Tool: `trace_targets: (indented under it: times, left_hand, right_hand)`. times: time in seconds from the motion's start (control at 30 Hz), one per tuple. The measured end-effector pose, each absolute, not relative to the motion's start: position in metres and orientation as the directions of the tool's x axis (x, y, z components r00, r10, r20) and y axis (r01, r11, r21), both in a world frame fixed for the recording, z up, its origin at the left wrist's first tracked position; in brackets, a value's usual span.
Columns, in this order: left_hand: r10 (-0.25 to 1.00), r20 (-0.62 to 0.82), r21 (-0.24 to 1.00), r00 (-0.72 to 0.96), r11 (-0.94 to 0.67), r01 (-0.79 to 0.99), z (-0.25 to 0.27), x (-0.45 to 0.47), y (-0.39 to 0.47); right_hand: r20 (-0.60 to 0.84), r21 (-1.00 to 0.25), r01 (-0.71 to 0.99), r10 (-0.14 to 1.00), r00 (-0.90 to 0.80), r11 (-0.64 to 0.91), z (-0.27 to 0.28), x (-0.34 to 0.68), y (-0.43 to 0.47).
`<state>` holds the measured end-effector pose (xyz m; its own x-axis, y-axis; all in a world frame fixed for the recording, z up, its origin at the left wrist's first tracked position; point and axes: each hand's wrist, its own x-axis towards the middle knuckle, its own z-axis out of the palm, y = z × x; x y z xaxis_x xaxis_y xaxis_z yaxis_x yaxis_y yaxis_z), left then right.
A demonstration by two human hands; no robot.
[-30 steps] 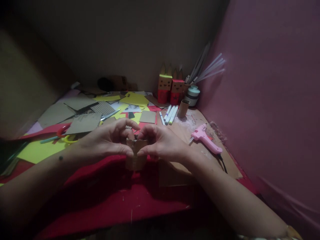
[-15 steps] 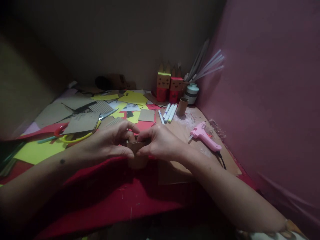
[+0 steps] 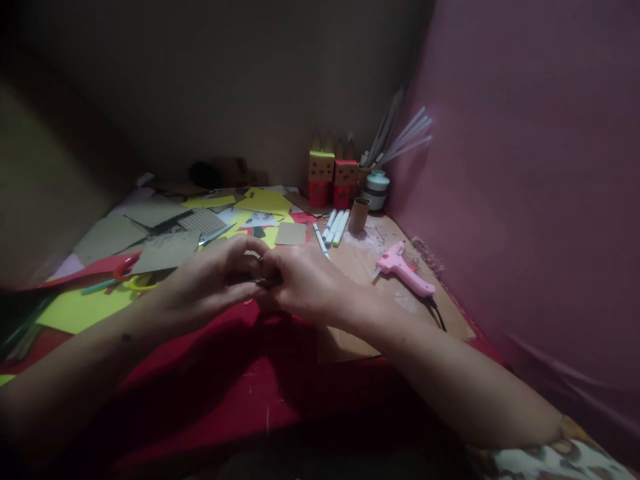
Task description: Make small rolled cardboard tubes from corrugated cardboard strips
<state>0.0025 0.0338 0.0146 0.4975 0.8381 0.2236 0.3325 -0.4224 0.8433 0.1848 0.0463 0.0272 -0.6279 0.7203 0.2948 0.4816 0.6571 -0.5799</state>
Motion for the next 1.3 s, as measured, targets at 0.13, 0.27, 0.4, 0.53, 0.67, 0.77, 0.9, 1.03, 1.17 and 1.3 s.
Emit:
trace_targets:
  times: [0.13, 0.27, 0.4, 0.53, 0.67, 0.77, 0.9, 1.03, 1.17, 1.3]
  left_hand:
    - [0.930, 0.305, 0.937, 0.206, -0.332, 0.112, 0.021, 0.001, 0.038]
    - [0.952, 0.302, 0.953, 0.052, -0.303, 0.020, 0.020, 0.004, 0.039]
    - [0.956, 0.237, 0.967, 0.169, -0.249, 0.048, 0.021, 0.005, 0.034]
    - [0.942, 0.334, 0.942, 0.023, -0.335, 0.025, 0.024, 0.001, 0.036]
    - [0.965, 0.244, 0.957, 0.101, -0.256, 0.137, 0.020, 0.003, 0.040]
    - [0.974, 0.160, 0.960, 0.161, -0.191, 0.206, 0.016, 0.007, 0.040]
    - [0.974, 0.119, 0.961, 0.191, -0.161, 0.225, 0.012, 0.006, 0.041]
    - [0.968, 0.035, 0.977, 0.250, -0.085, 0.195, 0.007, 0.002, 0.047]
    - [0.963, -0.044, 0.993, 0.268, 0.012, 0.119, 0.000, -0.001, 0.054]
    - [0.954, -0.099, 0.993, 0.283, 0.076, 0.089, -0.002, -0.002, 0.054]
  right_hand:
    - [0.547, -0.687, 0.241, 0.706, -0.450, 0.686, 0.021, 0.191, 0.049]
    - [0.430, -0.793, 0.199, 0.761, -0.486, 0.576, 0.007, 0.190, 0.061]
    - [0.161, -0.967, 0.054, 0.766, -0.622, 0.247, -0.008, 0.186, 0.070]
    - [0.027, -0.937, -0.249, 0.661, -0.750, -0.244, -0.021, 0.191, 0.075]
    - [0.036, -0.860, -0.319, 0.576, -0.817, -0.399, -0.028, 0.194, 0.076]
    - [0.043, -0.846, -0.305, 0.515, -0.856, -0.438, -0.030, 0.192, 0.075]
    - [0.022, -0.817, -0.248, 0.402, -0.915, -0.521, -0.034, 0.191, 0.073]
    - [0.010, -0.785, -0.216, 0.337, -0.941, -0.580, -0.038, 0.190, 0.074]
    - [-0.064, -0.760, -0.132, 0.275, -0.959, -0.637, -0.041, 0.189, 0.078]
    - [-0.116, -0.777, -0.078, 0.264, -0.957, -0.625, -0.041, 0.189, 0.078]
